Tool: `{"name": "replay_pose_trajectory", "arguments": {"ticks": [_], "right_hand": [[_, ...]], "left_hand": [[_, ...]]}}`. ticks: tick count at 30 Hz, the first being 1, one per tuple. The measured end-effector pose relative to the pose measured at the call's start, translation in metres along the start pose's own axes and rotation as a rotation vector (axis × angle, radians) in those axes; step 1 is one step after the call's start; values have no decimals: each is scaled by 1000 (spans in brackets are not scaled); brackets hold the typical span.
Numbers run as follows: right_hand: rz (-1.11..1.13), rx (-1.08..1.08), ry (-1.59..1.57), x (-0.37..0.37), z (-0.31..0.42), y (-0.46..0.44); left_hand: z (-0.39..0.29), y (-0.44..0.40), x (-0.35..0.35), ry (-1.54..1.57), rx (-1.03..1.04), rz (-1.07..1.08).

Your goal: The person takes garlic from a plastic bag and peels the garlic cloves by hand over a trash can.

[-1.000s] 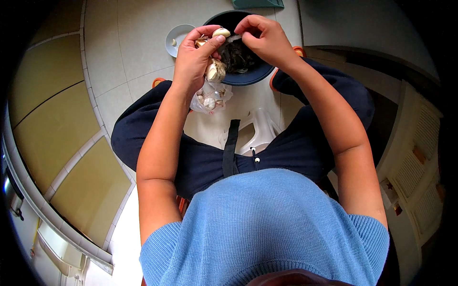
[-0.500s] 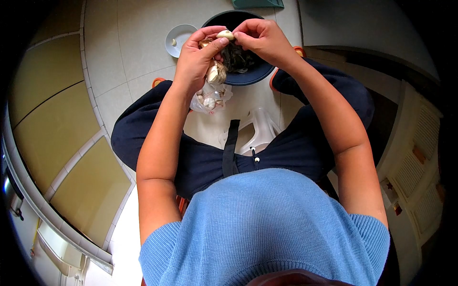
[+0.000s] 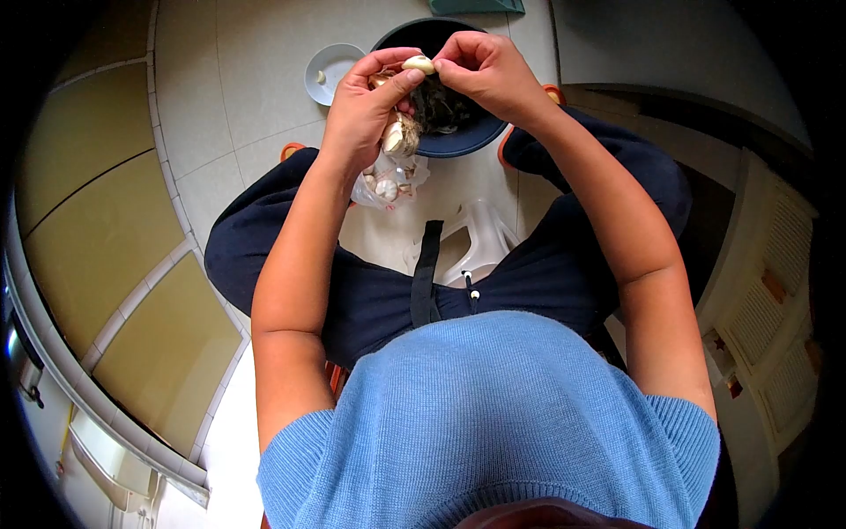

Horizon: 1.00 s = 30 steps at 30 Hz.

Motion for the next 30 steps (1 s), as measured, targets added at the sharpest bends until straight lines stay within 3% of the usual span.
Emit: {"name": "replay_pose_trajectory", "arguments": {"ticks": [22, 28, 30], "right_hand": [[-100, -52, 79, 1, 11, 3], [-214, -99, 105, -5, 11, 3], [-302, -111, 245, -10, 5, 2]], "left_hand": [[2, 2, 5, -8, -62, 5], [-1, 3, 6, -27, -24, -21], [-2, 3, 6, -30, -22, -36]]}}
Point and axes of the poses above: each hand's wrist, its own y-axis away from the middle knuckle, its own x-axis out of the palm, z = x × y, the point moved 5 cm from there along -y, towards the middle knuckle, and after that the axes turned 5 degrees about x, right-handed, at the moved point
